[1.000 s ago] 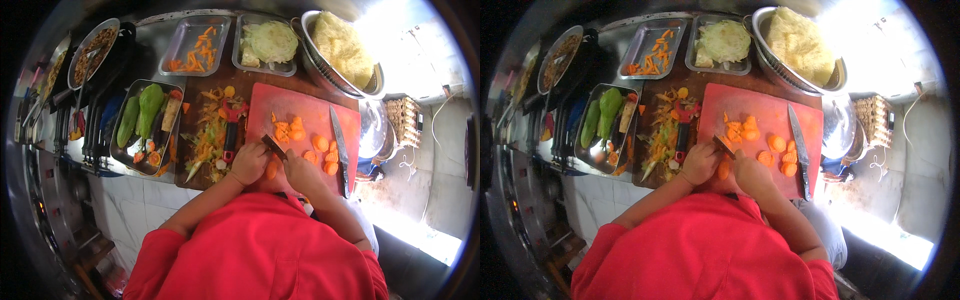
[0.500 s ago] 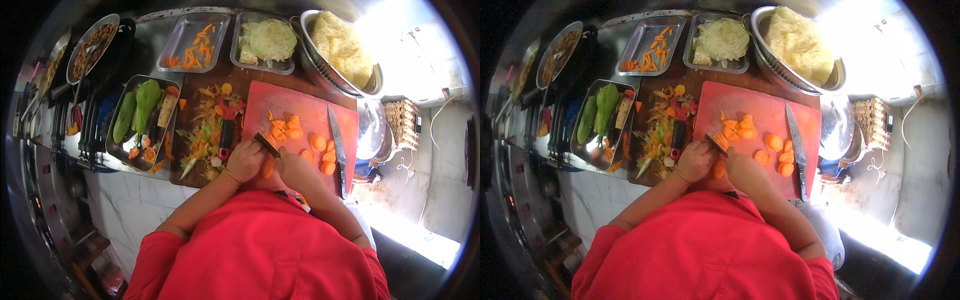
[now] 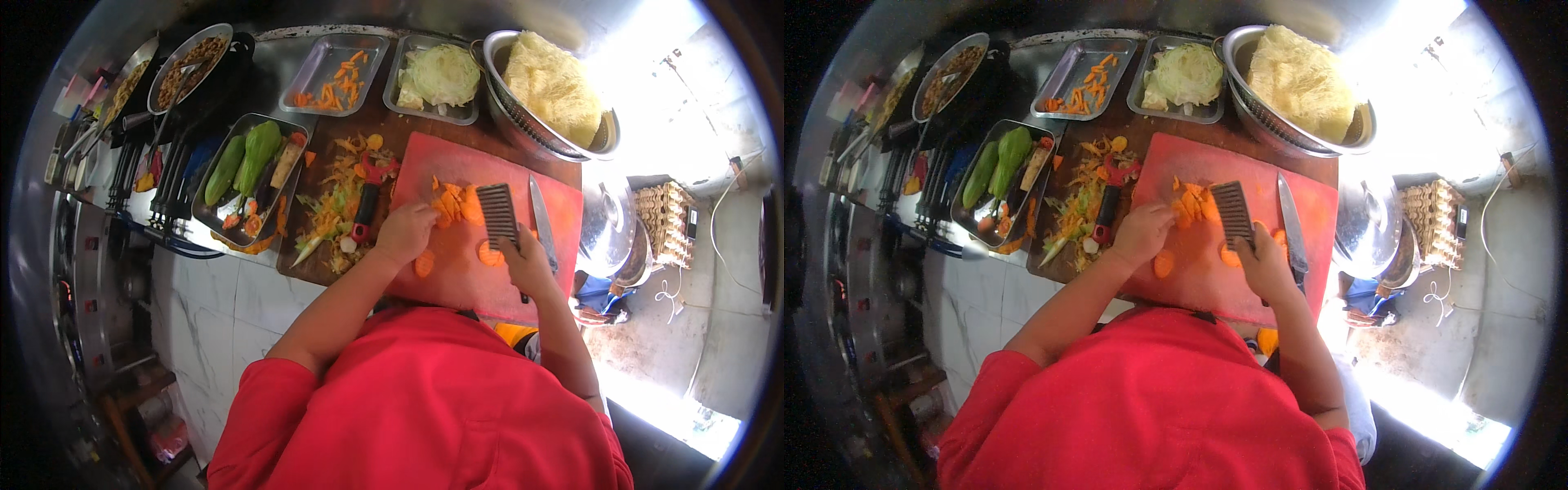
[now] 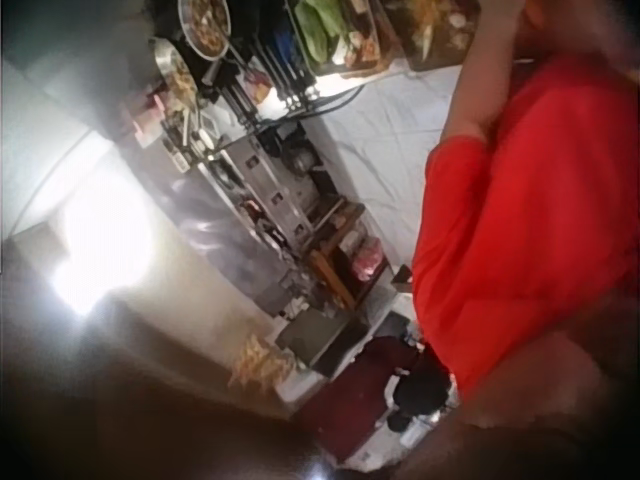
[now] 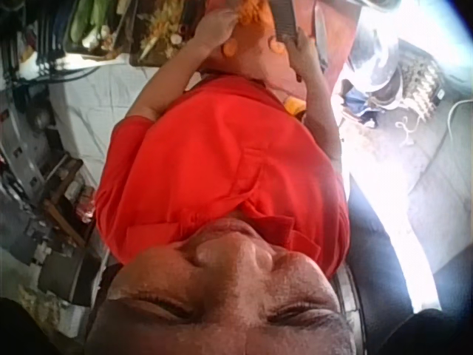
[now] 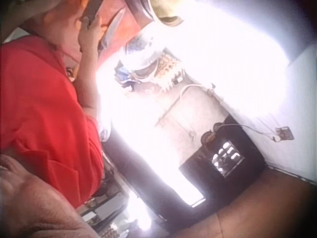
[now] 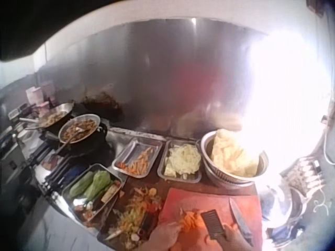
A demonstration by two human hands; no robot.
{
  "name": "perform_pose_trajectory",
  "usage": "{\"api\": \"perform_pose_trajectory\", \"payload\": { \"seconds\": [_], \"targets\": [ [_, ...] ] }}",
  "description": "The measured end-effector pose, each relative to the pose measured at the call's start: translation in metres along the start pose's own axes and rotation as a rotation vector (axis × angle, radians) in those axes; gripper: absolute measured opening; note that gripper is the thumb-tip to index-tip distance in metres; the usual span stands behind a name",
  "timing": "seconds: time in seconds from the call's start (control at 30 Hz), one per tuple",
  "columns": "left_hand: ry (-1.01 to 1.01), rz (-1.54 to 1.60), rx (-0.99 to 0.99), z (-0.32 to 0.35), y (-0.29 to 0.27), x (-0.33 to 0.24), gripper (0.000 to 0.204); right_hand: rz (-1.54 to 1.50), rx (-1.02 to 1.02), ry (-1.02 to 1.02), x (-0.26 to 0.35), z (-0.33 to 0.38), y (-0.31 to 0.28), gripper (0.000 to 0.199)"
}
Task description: The person uses a crinkle-cut knife to slice carrots into thin strips on a red cutting board. After finishing the carrots, they transfer the strips into a metal tray, clean the cutting board with a cloth, and briefly walk to a sink area before returning to the workstation.
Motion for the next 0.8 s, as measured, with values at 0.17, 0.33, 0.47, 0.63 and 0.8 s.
{"api": "perform_pose_trajectory", "payload": {
  "seconds": [0.17, 0.33, 0.47, 0.63, 0.8],
  "targets": [
    [0.025, 0.048, -0.076, 0.037, -0.014, -0.016, 0.027, 0.158, 0.174, -0.023, -0.009, 0.030, 0.014, 0.021],
    [0.144, -0.096, 0.192, 0.063, -0.008, -0.038, 0.025, 0.179, 0.285, -0.031, -0.008, 0.033, 0.046, 0.024],
    [-0.002, -0.134, 0.022, 0.058, 0.003, -0.029, 0.018, 0.223, 0.320, -0.080, 0.002, 0.016, 0.051, 0.022],
    [0.029, -0.210, -0.051, 0.054, 0.015, -0.026, 0.017, 0.260, 0.296, -0.104, 0.029, -0.005, 0.059, 0.017],
    [-0.015, -0.209, -0.032, 0.058, 0.025, -0.023, 0.018, 0.466, 0.413, 0.011, 0.032, -0.009, 0.074, 0.017]
  ]
}}
Point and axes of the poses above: each hand's wrist, its own z-axis away from the middle knuckle, its own y-axis out of the palm, x = y × z, the point moved 4 cm from there along -z, towards the middle knuckle, and after that the axes turned 13 degrees about x, right-handed, at the moved point
